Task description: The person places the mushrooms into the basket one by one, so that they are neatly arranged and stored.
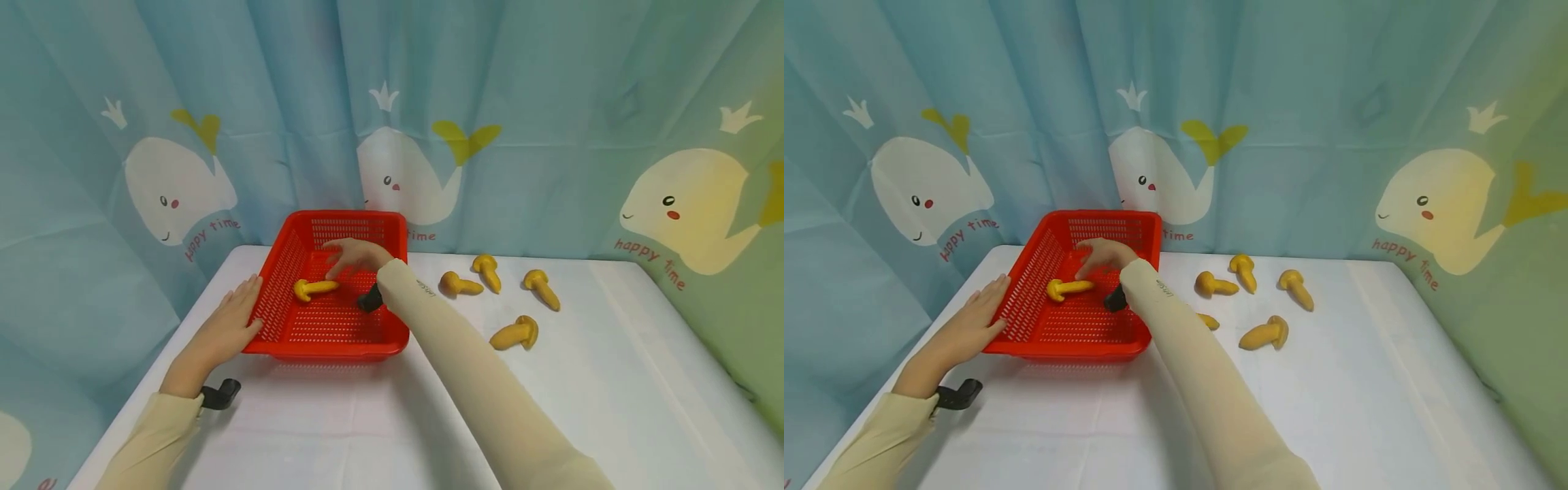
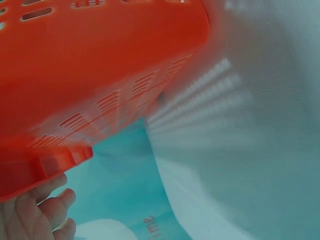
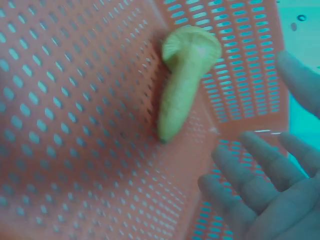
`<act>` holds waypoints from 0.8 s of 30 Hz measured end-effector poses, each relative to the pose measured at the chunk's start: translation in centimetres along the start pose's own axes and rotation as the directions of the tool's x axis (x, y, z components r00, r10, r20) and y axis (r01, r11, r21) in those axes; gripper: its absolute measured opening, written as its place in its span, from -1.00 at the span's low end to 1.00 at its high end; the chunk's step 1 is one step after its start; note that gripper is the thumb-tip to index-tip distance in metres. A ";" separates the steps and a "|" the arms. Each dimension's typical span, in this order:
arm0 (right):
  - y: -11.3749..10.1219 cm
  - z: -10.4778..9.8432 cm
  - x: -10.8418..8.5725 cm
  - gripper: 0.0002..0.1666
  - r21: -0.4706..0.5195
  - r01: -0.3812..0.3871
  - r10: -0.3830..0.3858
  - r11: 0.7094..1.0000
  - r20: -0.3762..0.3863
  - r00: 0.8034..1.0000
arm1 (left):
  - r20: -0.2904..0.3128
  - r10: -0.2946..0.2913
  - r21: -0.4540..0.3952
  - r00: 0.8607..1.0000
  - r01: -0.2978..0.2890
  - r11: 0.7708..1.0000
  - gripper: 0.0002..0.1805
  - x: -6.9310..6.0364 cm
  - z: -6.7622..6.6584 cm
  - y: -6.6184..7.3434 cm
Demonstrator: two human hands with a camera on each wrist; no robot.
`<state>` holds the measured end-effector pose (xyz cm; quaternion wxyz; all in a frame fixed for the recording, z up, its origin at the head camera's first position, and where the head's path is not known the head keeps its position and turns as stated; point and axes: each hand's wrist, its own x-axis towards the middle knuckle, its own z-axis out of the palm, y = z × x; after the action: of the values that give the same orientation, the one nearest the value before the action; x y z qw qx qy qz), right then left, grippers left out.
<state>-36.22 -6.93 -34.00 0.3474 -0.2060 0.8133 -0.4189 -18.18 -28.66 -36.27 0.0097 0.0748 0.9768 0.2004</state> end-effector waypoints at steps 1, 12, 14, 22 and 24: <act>-0.1 -0.3 -0.3 -0.07 -0.013 0.012 -0.012 1.000 0.015 1.000 | 0.001 -0.003 -0.002 1.000 0.003 1.000 -0.16 0.0 0.0 0.0; 0.0 -4.0 -5.5 -0.03 -0.113 0.262 -0.251 0.958 0.104 0.962 | -0.015 -0.029 0.064 0.999 0.030 0.997 -0.14 0.1 -0.7 0.0; 0.2 -4.6 -6.7 -0.06 -0.096 0.296 -0.284 0.950 0.118 0.951 | -0.021 -0.027 0.076 0.999 0.028 0.997 -0.14 0.1 -0.8 0.1; 1.7 -6.7 -11.8 -0.11 -0.064 0.344 -0.336 0.937 0.117 0.935 | -0.020 0.012 0.114 1.000 -0.009 0.993 -0.19 -0.1 -0.9 -0.4; 2.2 -7.1 -13.0 -0.14 -0.068 0.338 -0.332 0.939 0.095 0.939 | -0.012 0.019 0.128 1.000 -0.018 0.992 -0.20 -0.1 -0.8 -0.5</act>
<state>-32.77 6.27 -27.85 0.2951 -0.3727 0.7682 -0.4289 -18.21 -29.40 -35.71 -0.0036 0.0830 0.9869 0.1381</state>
